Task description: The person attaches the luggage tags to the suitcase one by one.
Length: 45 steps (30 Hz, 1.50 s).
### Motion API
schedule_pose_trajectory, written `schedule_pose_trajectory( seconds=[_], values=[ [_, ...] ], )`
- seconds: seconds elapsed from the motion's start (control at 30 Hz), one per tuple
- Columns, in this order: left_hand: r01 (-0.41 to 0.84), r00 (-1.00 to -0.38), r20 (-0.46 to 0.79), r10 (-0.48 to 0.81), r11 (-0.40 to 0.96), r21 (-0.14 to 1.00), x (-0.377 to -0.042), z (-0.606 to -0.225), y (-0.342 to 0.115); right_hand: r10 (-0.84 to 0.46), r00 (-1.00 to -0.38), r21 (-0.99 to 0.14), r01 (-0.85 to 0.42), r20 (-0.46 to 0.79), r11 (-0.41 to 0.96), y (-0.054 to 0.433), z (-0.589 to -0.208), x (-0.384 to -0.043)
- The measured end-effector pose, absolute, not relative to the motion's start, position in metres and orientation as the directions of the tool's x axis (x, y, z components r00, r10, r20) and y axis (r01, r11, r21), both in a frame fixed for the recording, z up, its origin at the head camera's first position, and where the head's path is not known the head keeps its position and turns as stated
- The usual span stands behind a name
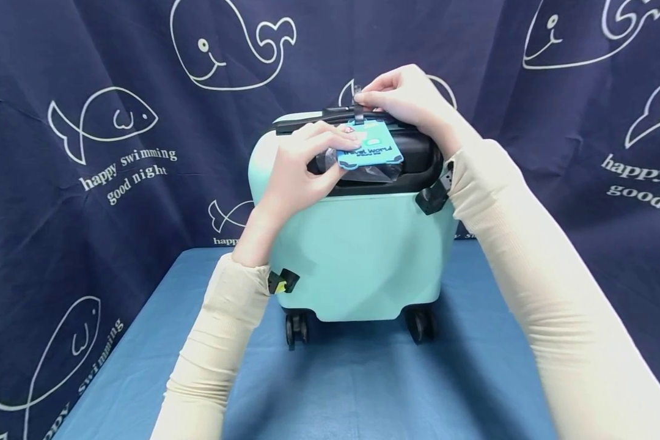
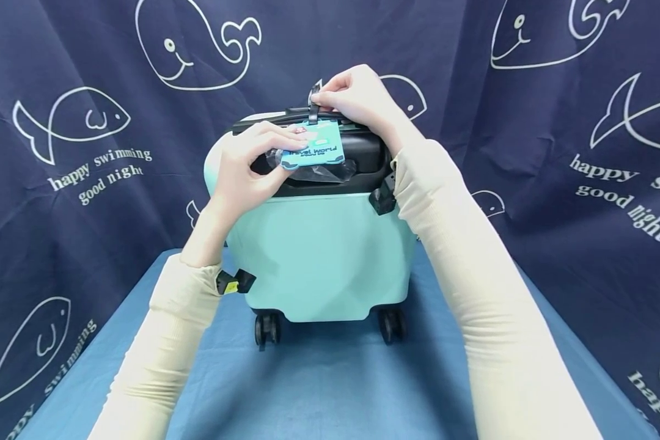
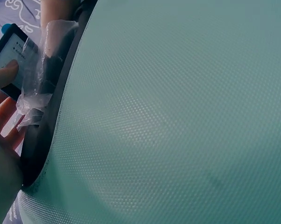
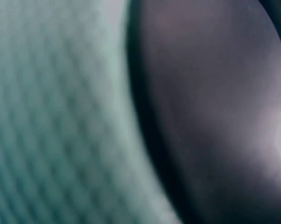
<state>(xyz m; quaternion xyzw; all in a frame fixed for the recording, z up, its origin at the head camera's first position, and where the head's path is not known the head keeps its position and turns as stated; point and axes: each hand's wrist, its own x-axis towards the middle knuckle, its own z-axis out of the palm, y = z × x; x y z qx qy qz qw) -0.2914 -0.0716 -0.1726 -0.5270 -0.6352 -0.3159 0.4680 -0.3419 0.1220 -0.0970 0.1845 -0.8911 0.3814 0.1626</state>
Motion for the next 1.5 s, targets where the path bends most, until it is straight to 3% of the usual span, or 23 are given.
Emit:
schedule_pose_trajectory(
  seconds=[0.57, 1.1, 1.27, 1.5],
  values=[
    [0.968, -0.019, 0.936, 0.351, 0.239, -0.07, -0.301, -0.17, -0.072, -0.168, -0.889, -0.699, -0.441, 0.426, 0.562, 0.119, -0.091, -0.347],
    [0.974, -0.055, 0.929, 0.366, 0.223, -0.031, -0.298, -0.168, -0.067, -0.16, -0.851, -0.664, -0.496, 0.501, 0.559, 0.128, -0.093, -0.343],
    [0.969, -0.049, 0.929, 0.367, 0.242, -0.045, -0.298, -0.169, -0.068, -0.164, -0.836, -0.626, -0.508, 0.524, 0.592, 0.126, -0.094, -0.341],
    [0.971, -0.081, 0.935, 0.346, 0.24, -0.005, -0.301, -0.175, -0.074, -0.177, -0.772, -0.488, -0.543, 0.61, 0.684, 0.117, -0.099, -0.343]
  ],
)
